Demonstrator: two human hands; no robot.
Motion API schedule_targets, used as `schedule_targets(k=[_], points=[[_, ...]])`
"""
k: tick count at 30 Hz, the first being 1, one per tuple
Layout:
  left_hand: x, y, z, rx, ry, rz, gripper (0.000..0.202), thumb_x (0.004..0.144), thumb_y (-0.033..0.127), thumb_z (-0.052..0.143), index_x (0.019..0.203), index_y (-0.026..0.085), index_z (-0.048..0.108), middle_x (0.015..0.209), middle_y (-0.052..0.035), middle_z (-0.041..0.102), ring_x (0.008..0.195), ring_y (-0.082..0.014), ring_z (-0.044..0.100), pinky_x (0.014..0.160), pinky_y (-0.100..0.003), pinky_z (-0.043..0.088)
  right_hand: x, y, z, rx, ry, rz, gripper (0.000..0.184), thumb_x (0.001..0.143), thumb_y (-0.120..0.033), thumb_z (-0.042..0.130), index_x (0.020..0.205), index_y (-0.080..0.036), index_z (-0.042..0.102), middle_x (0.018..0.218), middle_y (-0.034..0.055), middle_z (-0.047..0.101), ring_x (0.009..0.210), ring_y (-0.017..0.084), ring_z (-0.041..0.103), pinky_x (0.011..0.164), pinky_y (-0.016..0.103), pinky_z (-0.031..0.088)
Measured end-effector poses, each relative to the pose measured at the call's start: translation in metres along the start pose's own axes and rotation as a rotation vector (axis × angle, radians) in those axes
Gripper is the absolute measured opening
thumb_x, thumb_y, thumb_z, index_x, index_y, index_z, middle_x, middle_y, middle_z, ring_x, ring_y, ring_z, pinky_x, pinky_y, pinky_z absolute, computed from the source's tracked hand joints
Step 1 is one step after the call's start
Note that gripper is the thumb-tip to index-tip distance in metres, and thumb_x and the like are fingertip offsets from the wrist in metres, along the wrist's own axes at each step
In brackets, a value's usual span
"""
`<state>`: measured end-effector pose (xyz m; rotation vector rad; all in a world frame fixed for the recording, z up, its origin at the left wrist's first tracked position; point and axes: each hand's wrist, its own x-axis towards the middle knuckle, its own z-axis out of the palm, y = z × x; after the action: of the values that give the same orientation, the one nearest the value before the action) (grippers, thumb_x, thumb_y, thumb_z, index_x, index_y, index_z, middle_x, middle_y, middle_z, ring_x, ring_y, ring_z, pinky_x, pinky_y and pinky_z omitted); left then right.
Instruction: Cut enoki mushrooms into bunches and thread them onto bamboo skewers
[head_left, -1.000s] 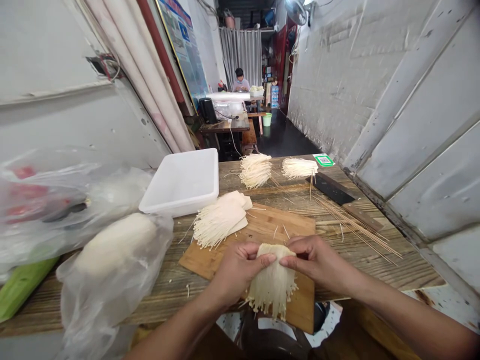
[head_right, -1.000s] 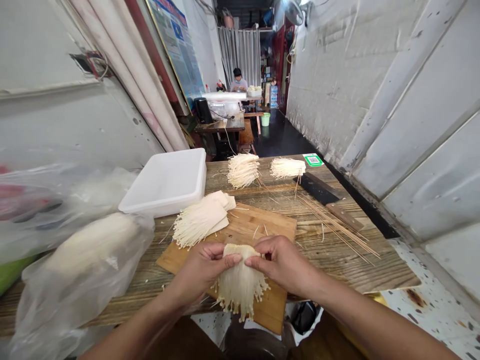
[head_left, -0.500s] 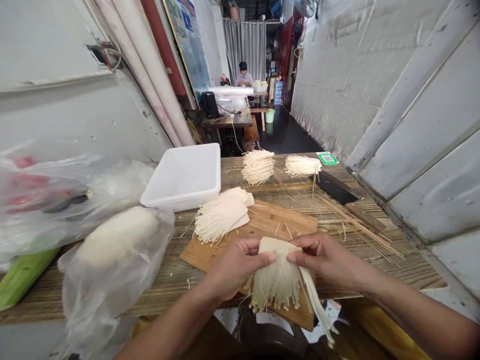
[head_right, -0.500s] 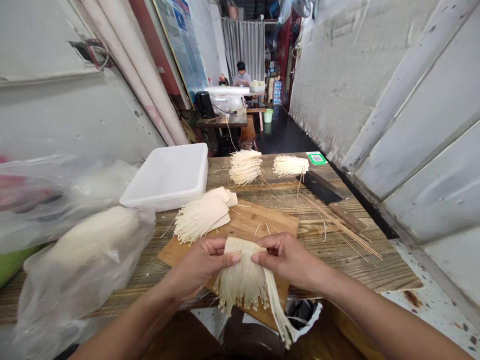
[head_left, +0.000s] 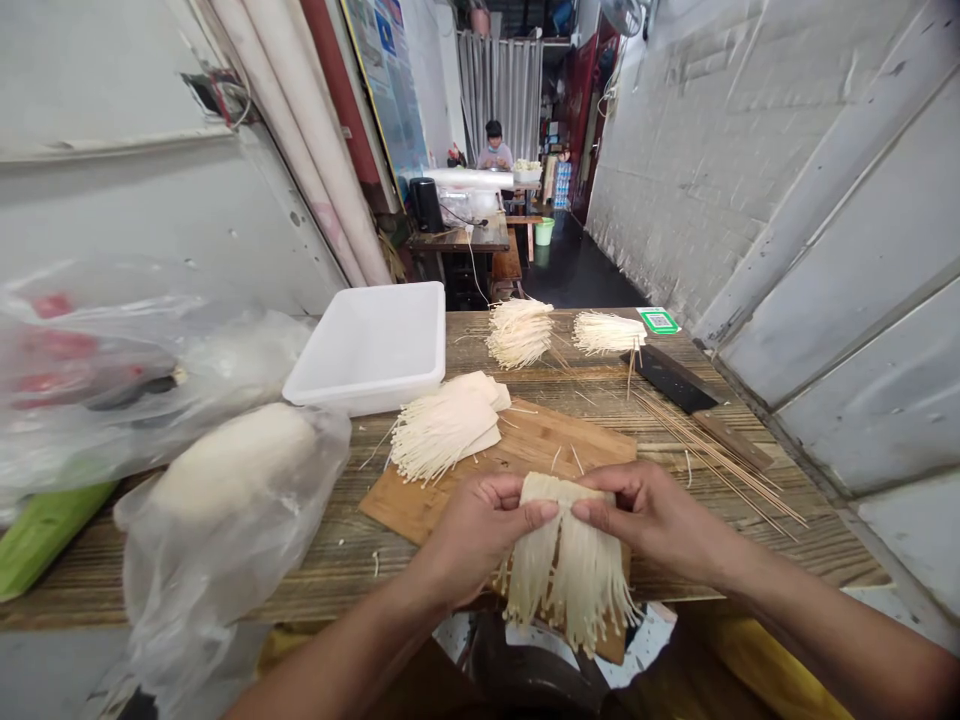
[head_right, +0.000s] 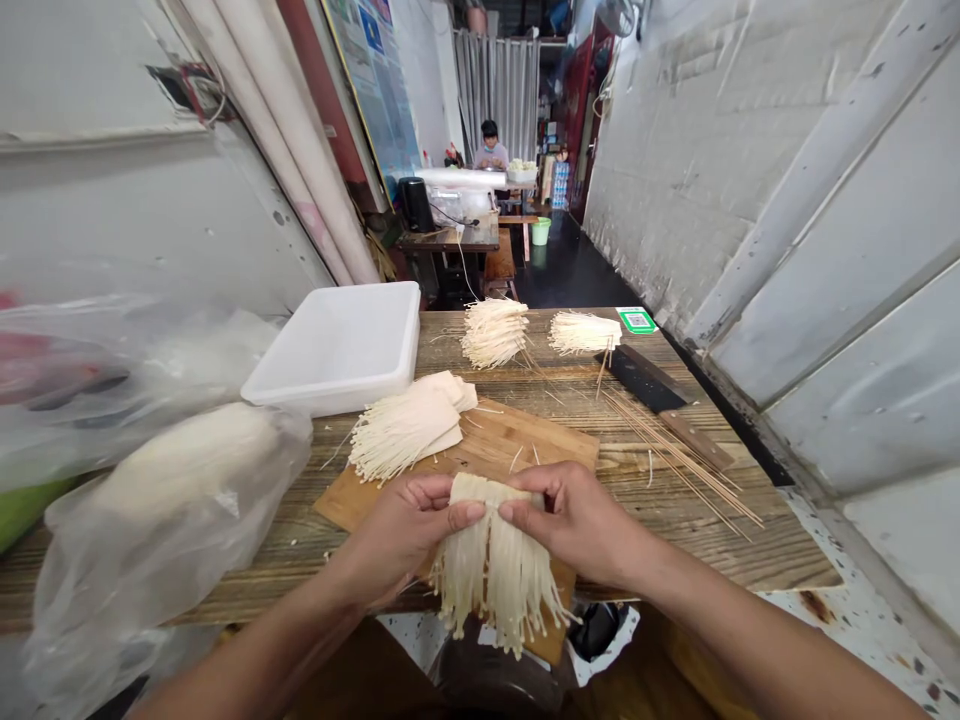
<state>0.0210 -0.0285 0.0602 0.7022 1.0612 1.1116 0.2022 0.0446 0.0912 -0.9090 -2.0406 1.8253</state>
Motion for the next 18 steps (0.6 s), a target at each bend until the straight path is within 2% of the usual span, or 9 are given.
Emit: schedule_targets(k=[5, 11, 18], points=[[-0.0017, 0.0041, 0.0024, -0.023, 0.02, -0.008, 0.032, 0.062, 0.034, 0.081, 0.087, 0.015, 0.075, 0.076, -0.0049, 0.073, 0.071, -0.0168, 0.064, 0.07, -0.028, 0.049, 0.0008, -0.003, -0.0029, -0.032, 0.024, 0.004, 0.032, 0.082, -0.046, 0.061, 0.086, -0.016, 0.073, 0.079, 0.003, 0.069, 0.069, 0.014, 0.059, 0.063, 0.025, 0.044], [-0.002, 0.0054, 0.0013, -0.09, -0.028, -0.03, 0.032, 0.066, 0.034, 0.079, 0.092, 0.015, 0.075, 0.078, -0.005, 0.073, 0.074, -0.0171, 0.064, 0.073, -0.029, 0.049, -0.0017, -0.0036, -0.0041, -0.013, -0.005, 0.01, 0.031, 0.084, -0.046, 0.06, 0.086, -0.017, 0.071, 0.081, 0.0023, 0.068, 0.07, 0.014, 0.058, 0.064, 0.024, 0.044], [-0.0016, 0.0101, 0.0014, -0.094, -0.118, -0.07, 0.037, 0.068, 0.036, 0.077, 0.096, 0.012, 0.073, 0.083, -0.009, 0.073, 0.073, -0.0183, 0.065, 0.077, -0.033, 0.048, 0.001, -0.0039, -0.0046, -0.057, 0.006, 0.031, 0.034, 0.081, -0.05, 0.061, 0.078, -0.016, 0.067, 0.069, -0.0006, 0.061, 0.063, 0.012, 0.051, 0.058, 0.023, 0.039]])
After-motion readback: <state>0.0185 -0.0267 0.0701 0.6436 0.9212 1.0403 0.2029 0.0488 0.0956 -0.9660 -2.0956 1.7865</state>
